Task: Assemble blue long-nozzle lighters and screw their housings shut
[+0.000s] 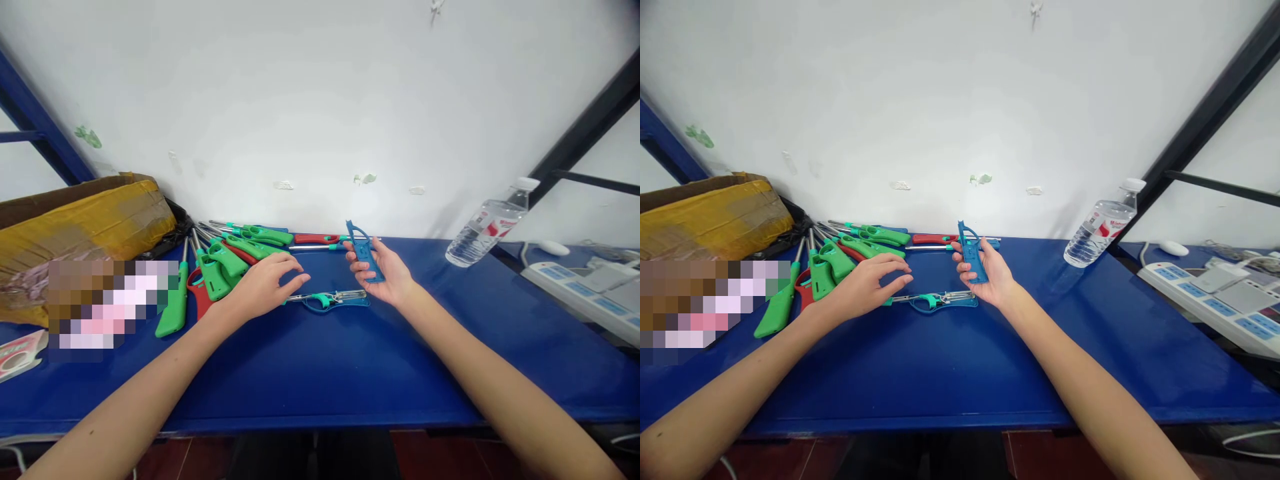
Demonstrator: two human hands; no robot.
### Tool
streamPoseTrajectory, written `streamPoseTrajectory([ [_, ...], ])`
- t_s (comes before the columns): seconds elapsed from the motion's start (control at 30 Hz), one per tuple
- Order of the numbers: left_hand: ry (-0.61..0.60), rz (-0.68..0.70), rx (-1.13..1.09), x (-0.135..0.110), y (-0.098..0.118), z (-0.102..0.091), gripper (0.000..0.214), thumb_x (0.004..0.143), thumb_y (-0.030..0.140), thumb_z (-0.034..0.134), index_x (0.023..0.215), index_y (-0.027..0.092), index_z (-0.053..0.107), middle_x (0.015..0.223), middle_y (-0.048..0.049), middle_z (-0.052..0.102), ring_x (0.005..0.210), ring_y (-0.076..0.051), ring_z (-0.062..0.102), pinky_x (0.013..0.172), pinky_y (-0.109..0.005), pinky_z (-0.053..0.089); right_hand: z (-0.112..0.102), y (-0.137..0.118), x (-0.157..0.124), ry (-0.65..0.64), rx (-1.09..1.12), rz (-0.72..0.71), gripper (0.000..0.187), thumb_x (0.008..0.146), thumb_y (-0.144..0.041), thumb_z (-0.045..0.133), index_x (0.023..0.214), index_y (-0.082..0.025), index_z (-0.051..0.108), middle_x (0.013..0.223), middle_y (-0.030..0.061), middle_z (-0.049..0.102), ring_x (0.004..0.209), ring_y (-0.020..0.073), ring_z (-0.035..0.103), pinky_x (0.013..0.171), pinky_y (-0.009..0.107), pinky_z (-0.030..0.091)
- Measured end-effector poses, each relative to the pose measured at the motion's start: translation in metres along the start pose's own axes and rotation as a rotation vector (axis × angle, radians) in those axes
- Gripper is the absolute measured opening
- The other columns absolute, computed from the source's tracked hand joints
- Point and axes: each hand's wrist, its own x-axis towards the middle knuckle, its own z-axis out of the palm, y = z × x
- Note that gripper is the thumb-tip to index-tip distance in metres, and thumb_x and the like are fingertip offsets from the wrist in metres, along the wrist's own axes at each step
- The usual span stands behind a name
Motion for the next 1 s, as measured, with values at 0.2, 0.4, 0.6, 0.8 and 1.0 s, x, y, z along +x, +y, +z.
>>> streamPoseTrajectory([
  [0.2,-0.030,-0.006,0.015,0.000,0.001,-0.001,0.035,0.097,0.045,0.044,0.098,0.019,0.067,0.102,-0.0066,0.066,0.098,-0.021,0.061,0.092,-0.035,0.048,0.003,0.002,-0.004,-0.019,-0.012,0.003,0.050,0.099,-0.043,0.023,0.108,-0.016,0.065,0.087,0.0079,0.064,0.051,0.0092,0.043,0.034,0.018,0.033],
  [0.4,-0.006,-0.053,0.053,0.000,-0.002,-0.002,0.038,0.097,0.046,0.042,0.101,0.018,0.067,0.105,-0.0080,0.066,0.099,-0.023,0.061,0.092,-0.037,0.048,-0.003,-0.003,-0.009,-0.003,-0.630,-0.272,0.050,0.096,-0.053,0.035,0.118,-0.016,0.060,0.093,0.0091,0.067,0.052,0.0111,0.050,0.041,0.023,0.039],
  [0.6,0.095,-0.138,0.047,0.001,-0.007,-0.005,0.039,0.099,0.045,0.036,0.105,0.018,0.065,0.108,-0.0085,0.067,0.102,-0.023,0.061,0.094,-0.038,0.047,-0.017,0.001,-0.011,-0.101,-1.491,-0.662,0.045,0.092,-0.047,0.053,0.130,-0.024,0.058,0.124,0.0101,0.065,0.110,0.0298,0.061,0.095,0.048,0.047],
  [0.8,0.056,-0.066,-0.028,0.002,-0.008,-0.007,0.041,0.100,0.043,0.033,0.108,0.018,0.065,0.111,-0.0086,0.066,0.105,-0.022,0.061,0.096,-0.036,0.046,-0.015,0.012,-0.009,-0.286,-1.649,-0.677,0.043,0.093,-0.043,0.053,0.131,-0.023,0.057,0.120,0.0113,0.065,0.114,0.0281,0.058,0.098,0.046,0.046],
  [1.0,-0.159,0.038,-0.098,0.000,-0.005,-0.011,0.042,0.100,0.042,0.035,0.102,0.018,0.069,0.104,-0.0075,0.067,0.095,-0.019,0.062,0.090,-0.031,0.048,-0.007,0.018,-0.009,-0.438,-1.620,-0.679,0.038,0.093,-0.043,0.054,0.125,-0.024,0.061,0.122,0.0091,0.064,0.115,0.0259,0.056,0.101,0.043,0.043],
])
